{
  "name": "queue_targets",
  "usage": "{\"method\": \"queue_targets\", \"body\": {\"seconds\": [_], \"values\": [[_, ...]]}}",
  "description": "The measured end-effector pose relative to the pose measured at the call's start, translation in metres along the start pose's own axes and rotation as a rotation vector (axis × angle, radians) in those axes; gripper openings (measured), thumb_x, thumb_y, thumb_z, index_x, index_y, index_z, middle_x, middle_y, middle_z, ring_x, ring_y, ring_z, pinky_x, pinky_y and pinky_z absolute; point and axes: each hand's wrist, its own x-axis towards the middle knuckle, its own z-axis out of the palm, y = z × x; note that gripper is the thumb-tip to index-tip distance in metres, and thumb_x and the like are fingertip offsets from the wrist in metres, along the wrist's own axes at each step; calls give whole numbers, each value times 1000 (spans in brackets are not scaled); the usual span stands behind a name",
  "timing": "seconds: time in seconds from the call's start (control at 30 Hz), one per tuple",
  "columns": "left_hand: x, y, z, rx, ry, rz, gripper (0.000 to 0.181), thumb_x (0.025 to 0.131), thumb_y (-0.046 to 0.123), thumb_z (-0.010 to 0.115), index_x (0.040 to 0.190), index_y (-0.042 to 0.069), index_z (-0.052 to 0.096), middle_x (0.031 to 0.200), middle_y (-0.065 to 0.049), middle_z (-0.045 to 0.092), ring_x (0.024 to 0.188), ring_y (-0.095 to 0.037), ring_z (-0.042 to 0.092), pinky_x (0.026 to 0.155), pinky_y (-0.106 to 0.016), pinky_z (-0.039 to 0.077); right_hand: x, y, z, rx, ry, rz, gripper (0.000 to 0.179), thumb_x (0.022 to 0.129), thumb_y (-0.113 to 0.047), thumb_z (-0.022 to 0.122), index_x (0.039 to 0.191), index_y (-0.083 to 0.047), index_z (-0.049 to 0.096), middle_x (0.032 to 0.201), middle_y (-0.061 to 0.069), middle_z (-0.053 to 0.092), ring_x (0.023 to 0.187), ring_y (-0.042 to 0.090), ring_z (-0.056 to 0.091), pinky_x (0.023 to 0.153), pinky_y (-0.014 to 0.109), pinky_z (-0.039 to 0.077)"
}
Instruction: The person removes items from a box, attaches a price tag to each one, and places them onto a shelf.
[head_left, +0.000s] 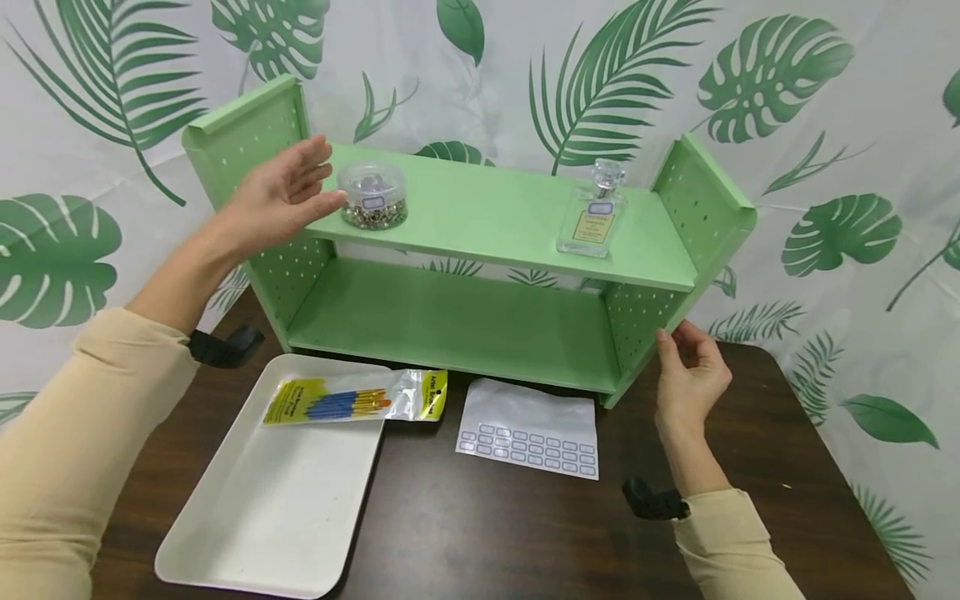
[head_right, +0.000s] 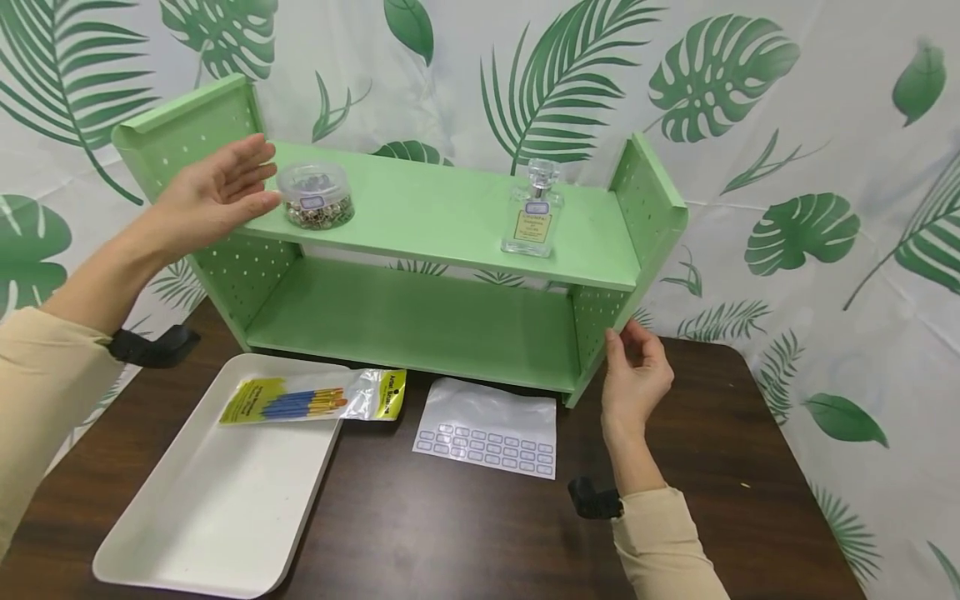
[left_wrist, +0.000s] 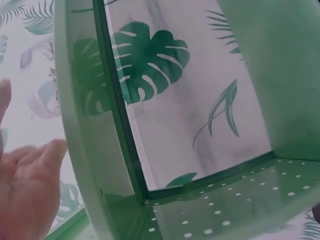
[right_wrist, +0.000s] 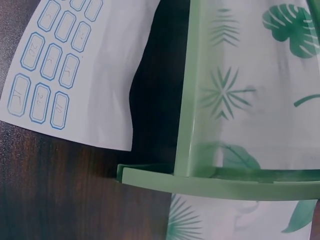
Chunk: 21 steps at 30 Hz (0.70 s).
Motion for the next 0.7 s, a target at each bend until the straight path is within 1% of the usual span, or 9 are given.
{"method": "queue_targets", "body": {"seconds": [0.1, 0.17, 0.23, 0.3, 0.37, 0.43, 0.53, 0.6, 0.7], "values": [[-19, -3, 2, -42, 154, 64, 66, 92, 18, 60, 148, 8, 25, 151, -10, 32, 136, -17, 37, 107, -19, 33, 1, 4, 0, 4, 4, 8, 16, 80, 4, 69, 96, 5, 68, 77, -13, 62, 78, 6, 54, 69, 17, 42], [-31, -8, 4, -115, 231, 118, 57, 90, 9, 62, 141, 3, 38, 140, -9, 48, 125, -12, 49, 98, -14, 40, 0, 4, 0, 15, 6, 13, 16, 80, 4, 69, 96, 5, 69, 77, -12, 62, 78, 7, 53, 69, 17, 42], [-43, -14, 7, -198, 288, 168, 48, 87, 3, 64, 133, 0, 49, 126, -5, 60, 112, -8, 58, 89, -12, 46, -1, 1, -1, 22, 5, 12, 16, 80, 4, 69, 96, 6, 68, 78, -11, 62, 78, 7, 53, 69, 18, 43], [-53, -22, 10, -275, 326, 202, 40, 85, -2, 65, 124, -1, 56, 112, -1, 67, 100, -5, 62, 82, -11, 48, -3, -5, -1, 34, 0, 11, 16, 80, 5, 68, 96, 7, 67, 78, -11, 62, 78, 8, 53, 69, 18, 43], [-63, -32, 12, -296, 352, 206, 35, 84, -3, 65, 118, -1, 60, 102, 4, 69, 94, -4, 64, 78, -11, 49, -5, -10, -2, 42, -5, 15, 15, 80, 6, 67, 96, 6, 67, 79, -10, 62, 79, 8, 54, 69, 18, 43], [-71, -42, 14, -248, 373, 174, 31, 85, -2, 65, 116, 1, 62, 99, 8, 70, 90, -2, 65, 76, -10, 49, -6, -11, -2, 52, -5, 23, 15, 81, 6, 67, 96, 5, 68, 80, -9, 63, 81, 10, 55, 70, 19, 44], [-83, -59, 17, -147, 389, 81, 29, 87, 3, 65, 115, 4, 63, 96, 16, 68, 87, 2, 64, 72, -8, 49, -6, -5, -4, 69, 6, 35, 16, 81, 5, 67, 96, 3, 69, 82, -6, 63, 83, 11, 56, 73, 19, 44], [-90, -70, 19, -86, 391, 15, 29, 88, 8, 65, 116, 5, 62, 95, 20, 67, 86, 4, 63, 70, -8, 48, -6, 0, -5, 103, 14, 37, 18, 80, 6, 68, 98, 4, 69, 83, -4, 64, 83, 11, 56, 74, 19, 44], [-98, -87, 22, -46, 384, -67, 32, 89, 14, 65, 118, 3, 60, 92, 26, 65, 84, 7, 62, 69, -7, 47, -8, 3, -7, 157, 38, 31, 21, 79, 6, 69, 100, 6, 68, 83, -1, 64, 82, 12, 57, 74, 19, 44]]}}
